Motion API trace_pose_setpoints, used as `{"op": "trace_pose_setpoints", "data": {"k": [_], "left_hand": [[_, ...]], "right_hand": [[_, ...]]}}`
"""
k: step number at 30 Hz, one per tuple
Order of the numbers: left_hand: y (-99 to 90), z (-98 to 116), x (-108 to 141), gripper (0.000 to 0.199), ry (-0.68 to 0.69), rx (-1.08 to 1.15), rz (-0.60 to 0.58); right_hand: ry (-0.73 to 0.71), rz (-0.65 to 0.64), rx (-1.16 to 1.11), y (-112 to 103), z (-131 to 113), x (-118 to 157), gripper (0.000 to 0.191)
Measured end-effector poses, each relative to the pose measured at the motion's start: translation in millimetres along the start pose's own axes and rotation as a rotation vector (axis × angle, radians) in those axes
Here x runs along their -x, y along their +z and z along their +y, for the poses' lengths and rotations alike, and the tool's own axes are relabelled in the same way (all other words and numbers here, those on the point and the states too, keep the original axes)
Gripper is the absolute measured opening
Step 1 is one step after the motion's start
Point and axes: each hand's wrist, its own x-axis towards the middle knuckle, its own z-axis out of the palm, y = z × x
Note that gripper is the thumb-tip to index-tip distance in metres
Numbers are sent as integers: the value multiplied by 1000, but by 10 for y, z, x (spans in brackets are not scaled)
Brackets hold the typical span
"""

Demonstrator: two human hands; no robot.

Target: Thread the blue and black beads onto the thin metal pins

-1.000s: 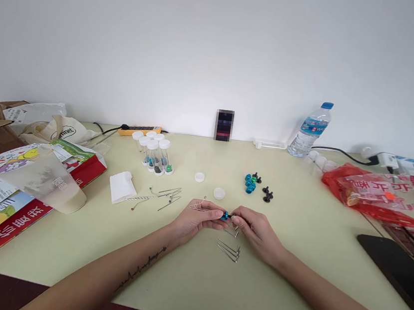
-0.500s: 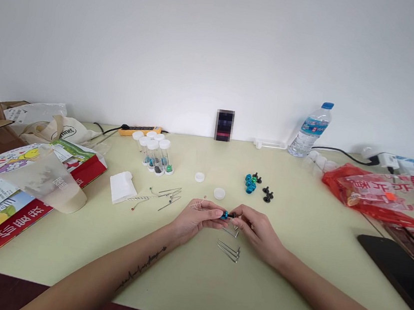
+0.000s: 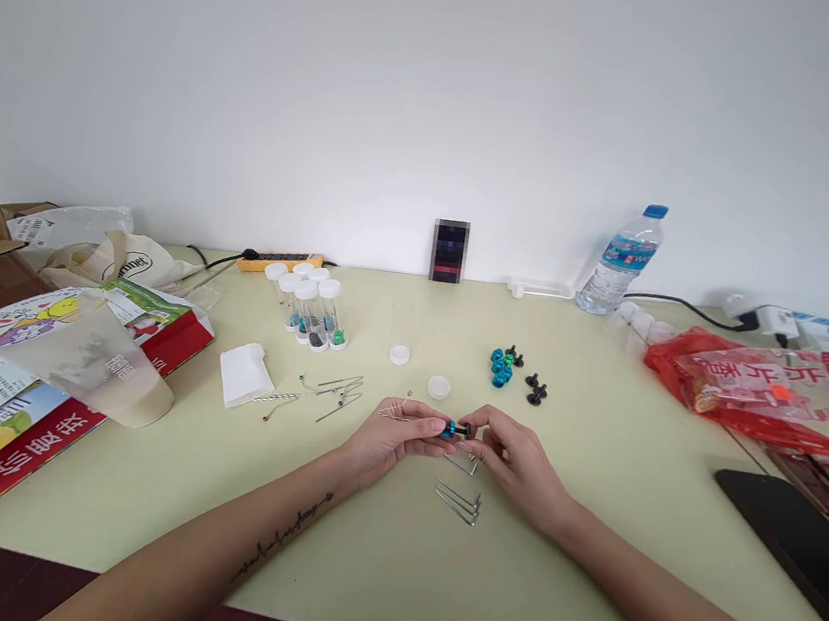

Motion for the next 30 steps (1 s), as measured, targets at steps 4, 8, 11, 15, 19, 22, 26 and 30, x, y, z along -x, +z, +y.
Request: {"op": "trace_pose_setpoints", "data": {"k": [4, 8, 11, 15, 19, 22, 26, 30], "left_hand": [[-2, -1, 1, 35, -13, -4, 5], [-1, 6, 1, 35, -5, -2, -1], [-1, 4, -3, 36, -4, 3, -1], [-5, -2, -5, 34, -7, 13, -2], [-7, 2, 0, 33, 6, 18, -17], [-14, -9, -1, 31, 4, 20, -22], [-25, -28, -9, 30, -3, 19, -26], [-28, -21, -14, 31, 8, 32, -30]], "right_hand": [[-3, -22, 22, -3, 1, -5, 33], [-9, 1, 8, -1, 5, -1, 25], [-7, -1, 6, 2, 10, 0, 24], [-18, -14, 14, 3, 16, -4, 27], [-2, -7, 3, 0, 17, -4, 21], [-8, -28, 15, -9, 15, -8, 26], [-26, -50, 26, -14, 14, -12, 32], [-10, -9, 1, 5, 26, -5, 19]]}}
